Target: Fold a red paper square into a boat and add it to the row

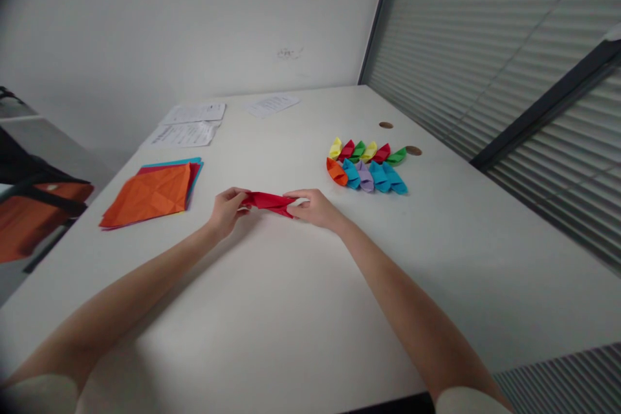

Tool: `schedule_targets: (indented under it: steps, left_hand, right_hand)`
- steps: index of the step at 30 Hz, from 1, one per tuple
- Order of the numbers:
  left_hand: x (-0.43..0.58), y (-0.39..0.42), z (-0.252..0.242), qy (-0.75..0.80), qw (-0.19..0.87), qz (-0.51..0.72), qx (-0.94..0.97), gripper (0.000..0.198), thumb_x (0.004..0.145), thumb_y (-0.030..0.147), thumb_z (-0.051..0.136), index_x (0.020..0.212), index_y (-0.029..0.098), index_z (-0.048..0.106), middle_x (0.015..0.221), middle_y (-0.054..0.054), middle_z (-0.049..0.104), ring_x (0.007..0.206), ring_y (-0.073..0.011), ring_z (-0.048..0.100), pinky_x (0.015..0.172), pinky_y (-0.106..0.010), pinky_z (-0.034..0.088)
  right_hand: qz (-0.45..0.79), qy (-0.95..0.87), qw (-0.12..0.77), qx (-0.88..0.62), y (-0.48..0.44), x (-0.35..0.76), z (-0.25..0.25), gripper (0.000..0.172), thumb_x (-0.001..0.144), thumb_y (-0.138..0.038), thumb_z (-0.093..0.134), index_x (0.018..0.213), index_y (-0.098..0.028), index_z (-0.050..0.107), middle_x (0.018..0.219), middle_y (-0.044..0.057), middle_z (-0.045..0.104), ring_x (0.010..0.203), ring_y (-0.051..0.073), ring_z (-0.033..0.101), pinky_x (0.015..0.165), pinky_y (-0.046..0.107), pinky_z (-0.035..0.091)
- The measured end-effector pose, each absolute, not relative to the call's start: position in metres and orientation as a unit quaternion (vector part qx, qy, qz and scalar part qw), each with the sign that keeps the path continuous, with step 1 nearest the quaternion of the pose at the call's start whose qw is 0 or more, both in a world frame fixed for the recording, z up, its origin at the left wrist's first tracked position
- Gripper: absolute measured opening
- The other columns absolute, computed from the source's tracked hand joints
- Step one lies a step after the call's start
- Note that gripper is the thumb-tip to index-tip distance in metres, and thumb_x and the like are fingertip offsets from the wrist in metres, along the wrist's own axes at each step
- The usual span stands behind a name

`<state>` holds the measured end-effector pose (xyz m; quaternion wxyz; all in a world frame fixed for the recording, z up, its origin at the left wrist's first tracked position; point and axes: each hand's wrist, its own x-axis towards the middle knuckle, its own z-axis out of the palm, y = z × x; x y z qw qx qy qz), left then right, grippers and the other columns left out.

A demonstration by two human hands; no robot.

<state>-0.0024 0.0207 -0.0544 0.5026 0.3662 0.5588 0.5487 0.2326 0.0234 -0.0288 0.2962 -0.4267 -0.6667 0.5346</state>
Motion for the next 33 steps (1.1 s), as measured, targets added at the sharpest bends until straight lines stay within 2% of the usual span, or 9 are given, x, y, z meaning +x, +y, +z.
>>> schedule_targets:
  steps: [5, 10, 14, 17, 19, 22, 25, 31, 33]
  left_hand:
    - [0.001, 0.018, -0.048, 0.520, 0.556, 0.564, 0.320, 0.025, 0.063, 0.029, 0.074, 0.076, 0.015, 0.058, 0.067, -0.002, 0.062, 0.054, -0.0107, 0.056, 0.050, -0.023, 0.046]
    - [0.010, 0.008, -0.038, 0.418, 0.614, 0.599, 0.299, 0.054, 0.066, 0.051, 0.079, 0.106, 0.024, 0.053, 0.087, 0.001, 0.063, 0.067, -0.0148, 0.064, 0.060, -0.028, 0.052]
    - [0.017, 0.001, -0.040, 0.386, 0.669, 0.576, 0.268, 0.048, 0.070, 0.059, 0.073, 0.094, 0.021, 0.057, 0.093, -0.003, 0.063, 0.077, -0.0158, 0.065, 0.063, -0.025, 0.050]
    - [0.024, -0.008, -0.043, 0.382, 0.707, 0.529, 0.274, 0.043, 0.070, 0.051, 0.078, 0.090, 0.018, 0.059, 0.091, -0.004, 0.065, 0.074, -0.0137, 0.064, 0.058, -0.022, 0.047]
    - [0.029, -0.016, -0.045, 0.390, 0.720, 0.484, 0.308, 0.044, 0.068, 0.042, 0.082, 0.097, 0.018, 0.059, 0.093, -0.005, 0.066, 0.072, -0.0131, 0.063, 0.057, -0.023, 0.045]
    - [0.035, -0.024, -0.048, 0.425, 0.688, 0.463, 0.362, 0.047, 0.065, 0.033, 0.085, 0.099, 0.017, 0.058, 0.092, -0.006, 0.067, 0.071, -0.0134, 0.063, 0.058, -0.024, 0.046]
    - [0.034, -0.024, -0.049, 0.448, 0.652, 0.470, 0.391, 0.042, 0.063, 0.029, 0.085, 0.092, 0.014, 0.059, 0.086, -0.006, 0.066, 0.073, -0.0138, 0.062, 0.060, -0.025, 0.047]
    - [0.028, -0.015, -0.051, 0.474, 0.614, 0.491, 0.397, 0.042, 0.061, 0.026, 0.084, 0.091, 0.014, 0.056, 0.084, -0.005, 0.066, 0.070, -0.0144, 0.063, 0.060, -0.026, 0.049]
    - [0.028, -0.015, -0.051, 0.486, 0.604, 0.489, 0.400, 0.042, 0.061, 0.025, 0.083, 0.092, 0.015, 0.055, 0.085, -0.005, 0.066, 0.070, -0.0153, 0.064, 0.059, -0.026, 0.049]
  right_hand:
    - [0.510, -0.627, 0.371, -0.457, 0.023, 0.223, -0.036, 0.032, 0.071, -0.016, 0.068, 0.103, -0.013, 0.072, 0.072, 0.005, 0.074, 0.063, 0.015, 0.068, 0.054, 0.021, 0.050]
    - [0.491, -0.594, 0.413, -0.485, 0.026, 0.218, -0.043, 0.026, 0.068, -0.017, 0.066, 0.093, -0.014, 0.073, 0.067, 0.003, 0.072, 0.060, 0.016, 0.067, 0.050, 0.021, 0.049]
    - [0.491, -0.596, 0.444, -0.455, 0.026, 0.213, -0.051, 0.025, 0.066, -0.019, 0.066, 0.089, -0.015, 0.072, 0.073, 0.004, 0.073, 0.064, 0.016, 0.068, 0.058, 0.025, 0.054]
    - [0.485, -0.601, 0.459, -0.439, 0.025, 0.207, -0.061, 0.024, 0.067, -0.021, 0.065, 0.089, -0.015, 0.071, 0.075, 0.003, 0.072, 0.064, 0.016, 0.067, 0.060, 0.026, 0.055]
    - [0.462, -0.613, 0.478, -0.428, 0.022, 0.202, -0.067, 0.021, 0.069, -0.021, 0.065, 0.089, -0.016, 0.071, 0.081, 0.004, 0.070, 0.065, 0.015, 0.066, 0.061, 0.026, 0.055]
    - [0.425, -0.654, 0.486, -0.394, 0.016, 0.195, -0.073, 0.017, 0.074, -0.020, 0.063, 0.088, -0.018, 0.072, 0.089, 0.006, 0.067, 0.072, 0.015, 0.066, 0.066, 0.027, 0.056]
    - [0.403, -0.696, 0.466, -0.369, 0.011, 0.192, -0.073, 0.019, 0.076, -0.017, 0.060, 0.091, -0.019, 0.073, 0.088, 0.006, 0.066, 0.078, 0.016, 0.065, 0.070, 0.028, 0.056]
    - [0.389, -0.697, 0.466, -0.381, 0.007, 0.197, -0.062, 0.035, 0.081, -0.023, 0.057, 0.115, -0.020, 0.065, 0.101, 0.007, 0.064, 0.075, 0.013, 0.066, 0.070, 0.029, 0.057]
    - [0.390, -0.687, 0.471, -0.391, 0.006, 0.198, -0.059, 0.035, 0.083, -0.028, 0.059, 0.116, -0.019, 0.064, 0.100, 0.007, 0.064, 0.074, 0.013, 0.066, 0.068, 0.028, 0.056]
